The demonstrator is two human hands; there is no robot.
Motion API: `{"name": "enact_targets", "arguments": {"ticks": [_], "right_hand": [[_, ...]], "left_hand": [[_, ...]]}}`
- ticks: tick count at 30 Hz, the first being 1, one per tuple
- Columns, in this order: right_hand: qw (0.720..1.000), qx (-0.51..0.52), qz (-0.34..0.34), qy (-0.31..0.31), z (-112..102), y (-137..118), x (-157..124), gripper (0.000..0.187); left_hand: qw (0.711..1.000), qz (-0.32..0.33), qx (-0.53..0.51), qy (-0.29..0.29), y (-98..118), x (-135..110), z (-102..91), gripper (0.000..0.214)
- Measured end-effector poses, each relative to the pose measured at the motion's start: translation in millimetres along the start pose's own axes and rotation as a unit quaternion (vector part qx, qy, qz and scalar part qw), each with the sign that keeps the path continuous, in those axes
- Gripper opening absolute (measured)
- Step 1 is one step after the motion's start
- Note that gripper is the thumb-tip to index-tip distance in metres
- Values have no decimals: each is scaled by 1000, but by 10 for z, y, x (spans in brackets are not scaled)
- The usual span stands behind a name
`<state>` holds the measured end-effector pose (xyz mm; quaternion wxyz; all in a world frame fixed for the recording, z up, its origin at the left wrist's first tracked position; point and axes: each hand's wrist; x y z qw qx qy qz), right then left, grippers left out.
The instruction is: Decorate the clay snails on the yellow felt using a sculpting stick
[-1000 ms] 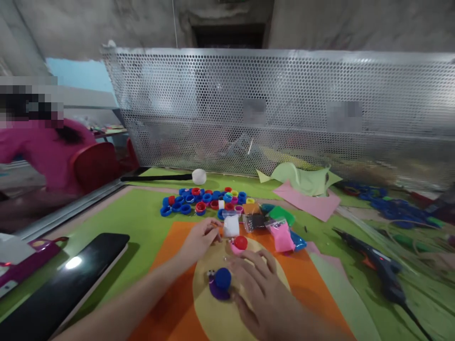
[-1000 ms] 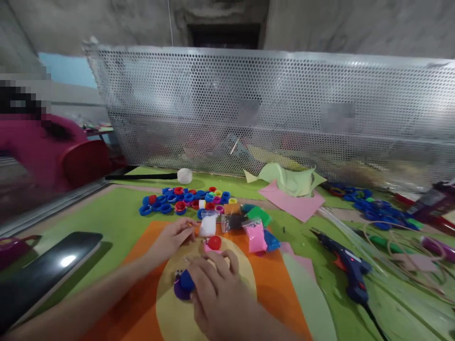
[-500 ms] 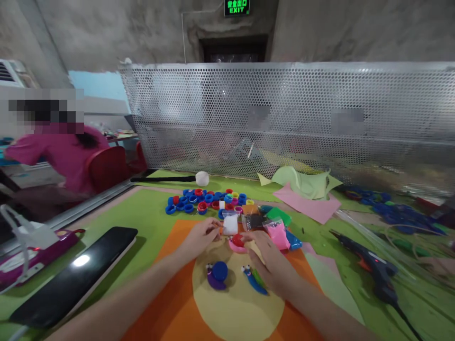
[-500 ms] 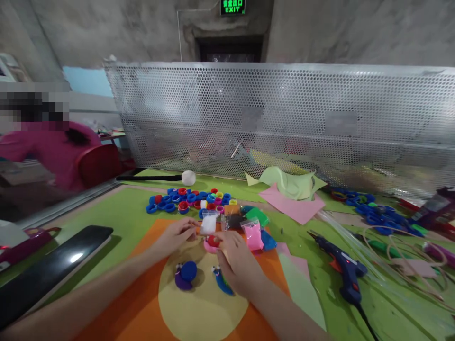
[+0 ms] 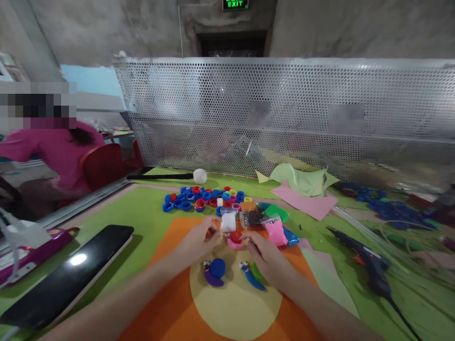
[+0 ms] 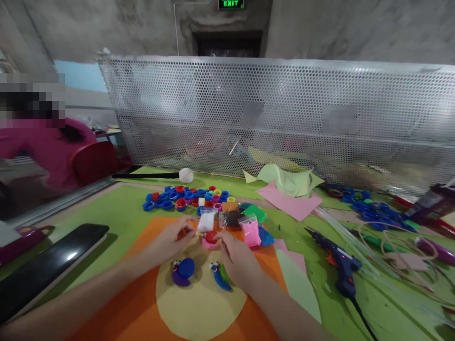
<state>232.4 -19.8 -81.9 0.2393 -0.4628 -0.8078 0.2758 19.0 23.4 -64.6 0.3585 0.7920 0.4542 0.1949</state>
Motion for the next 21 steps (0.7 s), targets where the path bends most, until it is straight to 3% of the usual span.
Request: {"name": "enact_targets", "arguments": {"ticks": [9,21], "right_hand": [[999,-6,28,-45,-25,-76,28,22],[990,131,3,-52,32,50,87,26]], "left_hand": [[999,26,18,-15,131,-97,54,23],[999,25,-37,-25,-3,-45,58,29]]}}
Point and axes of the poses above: each hand's wrist, its own x-axis towards the middle knuckle, its own z-axis out of the palm, y = z × x, and after that the axes turned 12 degrees about -y, right-handed
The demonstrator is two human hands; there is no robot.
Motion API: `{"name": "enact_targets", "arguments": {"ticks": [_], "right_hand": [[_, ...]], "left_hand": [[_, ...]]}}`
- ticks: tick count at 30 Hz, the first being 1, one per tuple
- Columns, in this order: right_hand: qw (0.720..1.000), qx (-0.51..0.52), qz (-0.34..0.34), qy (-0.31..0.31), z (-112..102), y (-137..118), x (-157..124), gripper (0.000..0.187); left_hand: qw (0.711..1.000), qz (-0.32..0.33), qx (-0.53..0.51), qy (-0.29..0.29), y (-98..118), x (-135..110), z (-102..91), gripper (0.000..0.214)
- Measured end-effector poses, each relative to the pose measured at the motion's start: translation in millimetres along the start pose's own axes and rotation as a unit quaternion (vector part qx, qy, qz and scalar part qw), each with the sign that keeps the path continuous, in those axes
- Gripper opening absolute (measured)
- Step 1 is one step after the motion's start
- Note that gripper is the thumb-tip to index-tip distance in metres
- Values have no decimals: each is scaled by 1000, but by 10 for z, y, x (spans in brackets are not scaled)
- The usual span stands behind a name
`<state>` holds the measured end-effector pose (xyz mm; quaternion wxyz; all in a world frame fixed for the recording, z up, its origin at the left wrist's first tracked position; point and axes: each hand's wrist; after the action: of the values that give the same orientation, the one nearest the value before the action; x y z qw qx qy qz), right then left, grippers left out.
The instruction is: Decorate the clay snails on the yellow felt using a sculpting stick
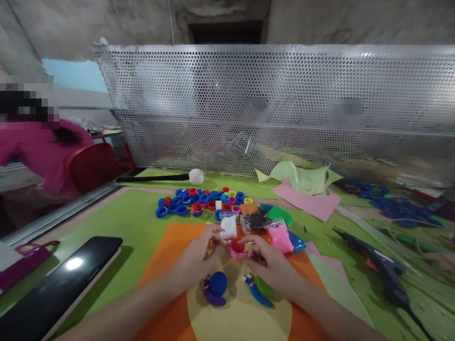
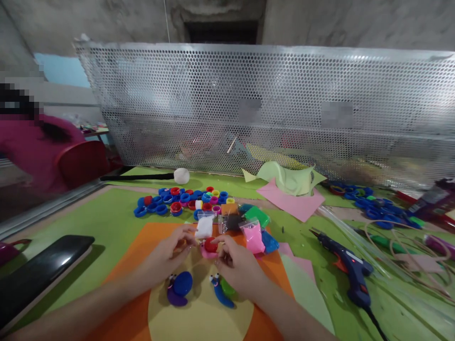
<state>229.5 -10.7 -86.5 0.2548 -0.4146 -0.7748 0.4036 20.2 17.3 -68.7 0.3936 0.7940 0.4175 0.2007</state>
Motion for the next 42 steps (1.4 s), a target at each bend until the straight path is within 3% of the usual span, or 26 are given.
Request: {"name": "enact_targets", "arguments": {"ticks": [11,28,33,42], "right_hand": [[998,64,-4,-2,29,82,-8,28],[998,57,11,30,-1,18,-17,20],[992,54,23,108,-6,-3,-33,23],[992,49,26,116,11,22,-26,20]], "left_hand": [[999,15,11,-48,-93,3,-39,45],[999,7,-5,-35,-29,22,-43,34],[997,6,61,-48,2,4,-87,41],[981,-34,178,-66,38,8,-98,59]]}}
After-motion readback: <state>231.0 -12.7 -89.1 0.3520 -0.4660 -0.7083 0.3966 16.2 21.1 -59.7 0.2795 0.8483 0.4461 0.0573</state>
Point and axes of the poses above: each hand's wrist, its own x-axis towards the middle knuckle, its own z-axis out of the palm, y = z × x, and after that the axes turned 12 degrees about -y, right-handed
